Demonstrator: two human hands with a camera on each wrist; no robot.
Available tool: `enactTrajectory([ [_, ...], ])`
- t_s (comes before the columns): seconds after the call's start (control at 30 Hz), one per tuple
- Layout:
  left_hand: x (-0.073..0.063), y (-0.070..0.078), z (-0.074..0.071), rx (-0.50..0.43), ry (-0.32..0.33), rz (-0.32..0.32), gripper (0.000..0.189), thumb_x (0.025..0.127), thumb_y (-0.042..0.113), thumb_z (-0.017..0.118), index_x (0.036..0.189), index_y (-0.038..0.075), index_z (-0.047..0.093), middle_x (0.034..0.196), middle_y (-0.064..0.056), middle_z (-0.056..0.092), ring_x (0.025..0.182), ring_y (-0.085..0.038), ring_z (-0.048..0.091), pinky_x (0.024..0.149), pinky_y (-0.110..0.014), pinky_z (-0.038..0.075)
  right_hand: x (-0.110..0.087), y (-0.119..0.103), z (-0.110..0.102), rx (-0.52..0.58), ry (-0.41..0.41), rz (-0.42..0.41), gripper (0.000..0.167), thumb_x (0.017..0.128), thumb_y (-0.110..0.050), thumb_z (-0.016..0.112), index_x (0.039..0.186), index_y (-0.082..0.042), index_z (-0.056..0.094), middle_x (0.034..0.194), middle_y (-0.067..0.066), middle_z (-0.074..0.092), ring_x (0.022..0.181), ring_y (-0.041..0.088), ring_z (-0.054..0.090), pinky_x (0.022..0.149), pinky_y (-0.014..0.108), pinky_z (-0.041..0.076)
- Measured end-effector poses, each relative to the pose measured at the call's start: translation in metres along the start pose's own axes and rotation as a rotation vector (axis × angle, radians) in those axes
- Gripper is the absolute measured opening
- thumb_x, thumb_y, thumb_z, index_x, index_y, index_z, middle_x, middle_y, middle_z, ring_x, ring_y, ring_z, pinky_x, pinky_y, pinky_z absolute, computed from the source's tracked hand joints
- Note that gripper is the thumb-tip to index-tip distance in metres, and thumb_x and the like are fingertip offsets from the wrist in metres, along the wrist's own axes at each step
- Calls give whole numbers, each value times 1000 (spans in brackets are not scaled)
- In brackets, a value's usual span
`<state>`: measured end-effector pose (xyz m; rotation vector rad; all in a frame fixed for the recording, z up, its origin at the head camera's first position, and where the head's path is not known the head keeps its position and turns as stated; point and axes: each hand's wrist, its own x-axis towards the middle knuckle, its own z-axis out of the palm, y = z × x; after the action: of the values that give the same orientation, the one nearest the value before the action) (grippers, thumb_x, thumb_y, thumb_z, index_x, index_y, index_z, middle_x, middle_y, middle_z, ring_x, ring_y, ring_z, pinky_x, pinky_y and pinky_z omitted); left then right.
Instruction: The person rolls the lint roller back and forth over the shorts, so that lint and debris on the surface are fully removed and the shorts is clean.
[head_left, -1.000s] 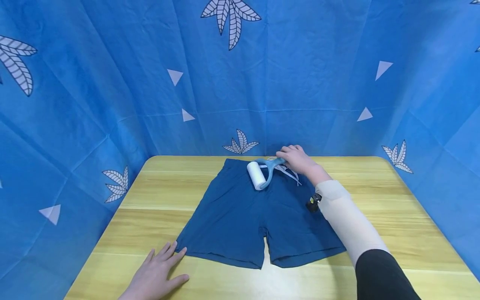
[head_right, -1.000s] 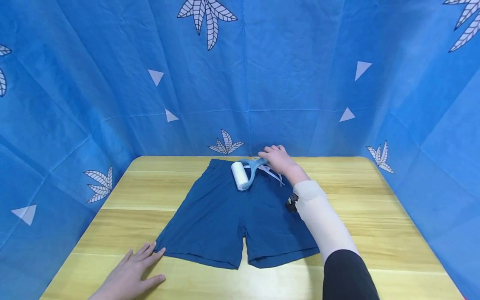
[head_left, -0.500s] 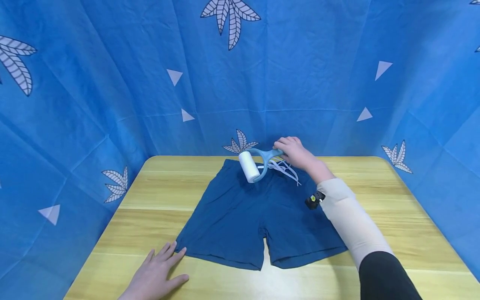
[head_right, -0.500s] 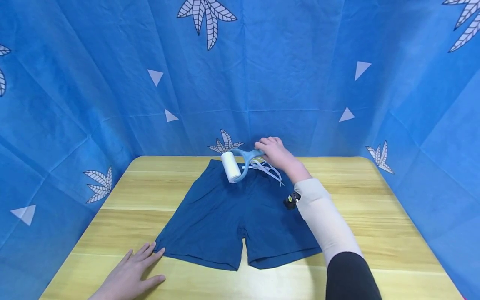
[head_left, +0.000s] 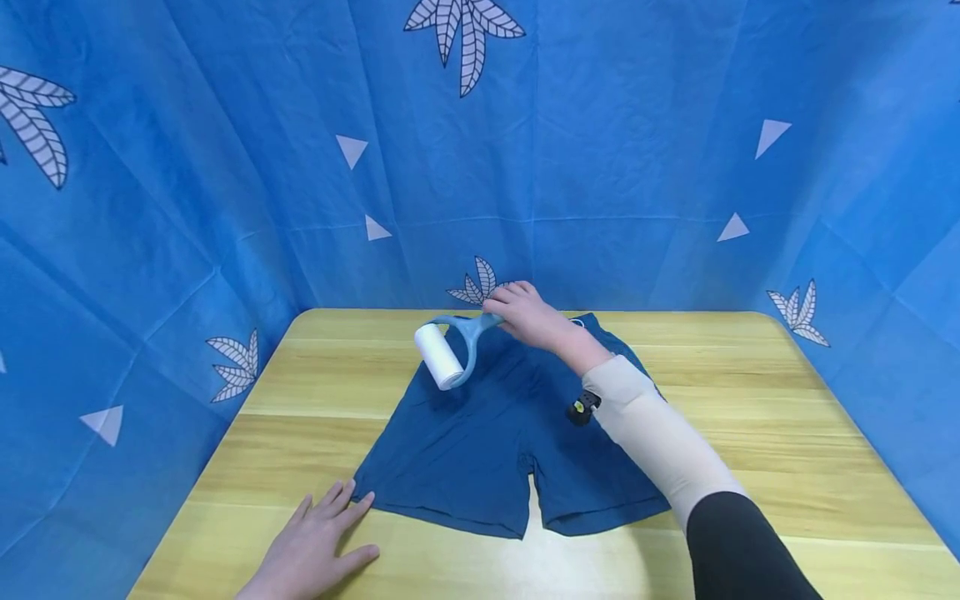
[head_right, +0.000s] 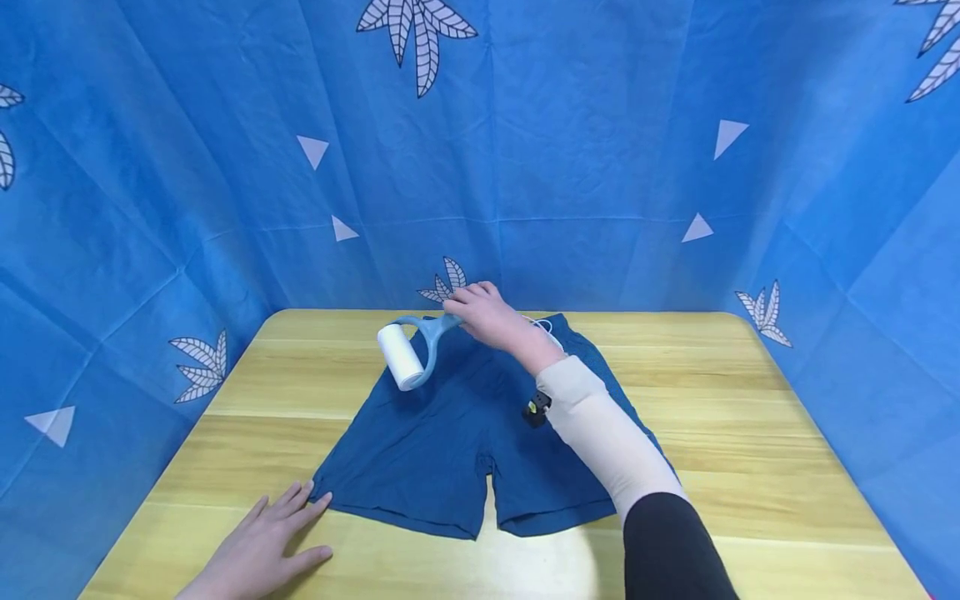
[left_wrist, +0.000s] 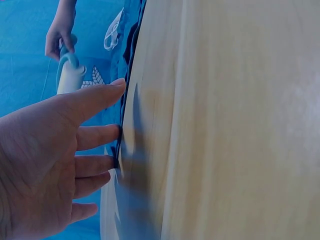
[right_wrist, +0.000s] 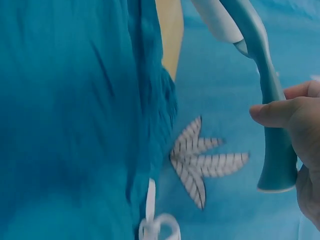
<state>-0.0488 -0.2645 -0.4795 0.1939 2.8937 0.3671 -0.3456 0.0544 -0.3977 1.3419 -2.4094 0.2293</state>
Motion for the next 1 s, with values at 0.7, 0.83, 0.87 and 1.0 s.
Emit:
enactTrajectory([
  [0.7, 0, -3, -1, 2, -13, -26, 78, 80, 69, 61, 140, 20, 54, 152, -15, 43, 144, -38, 34, 113, -69, 24, 41, -40, 46, -42, -252, -112, 38, 102, -11, 50, 134, -27, 60, 130, 4, 59, 125, 25, 50, 109, 51, 36],
  [0.83, 0, -4, 0, -4, -2, -12, 78, 81, 69, 60, 140, 20, 54, 152, -15, 43, 144, -37, 34, 113, -69, 25, 41, -28, 47, -64, -271, -111, 42, 102, -7, 47, 137, -28, 57, 134, 4, 57, 127, 25, 48, 112, 52, 33],
  [0.87, 0, -4, 0, -5, 2, -7, 78, 81, 70, 60, 141, 20, 54, 153, -15, 42, 144, -37, 34, 113, -69, 25, 40, -24, 47, -78, -274, -108, 43, 102, -7, 47, 138, -28, 57, 134, 4, 57, 126, 25, 49, 111, 52, 34],
  [1.0, 0, -5, 1, -10, 7, 6, 78, 81, 70, 58, 141, 20, 53, 153, -15, 41, 145, -37, 34, 112, -69, 25, 35, -9, 45, -134, -281, -91, 46, 102, -5, 46, 139, -29, 56, 132, 5, 56, 120, 25, 50, 109, 51, 36],
])
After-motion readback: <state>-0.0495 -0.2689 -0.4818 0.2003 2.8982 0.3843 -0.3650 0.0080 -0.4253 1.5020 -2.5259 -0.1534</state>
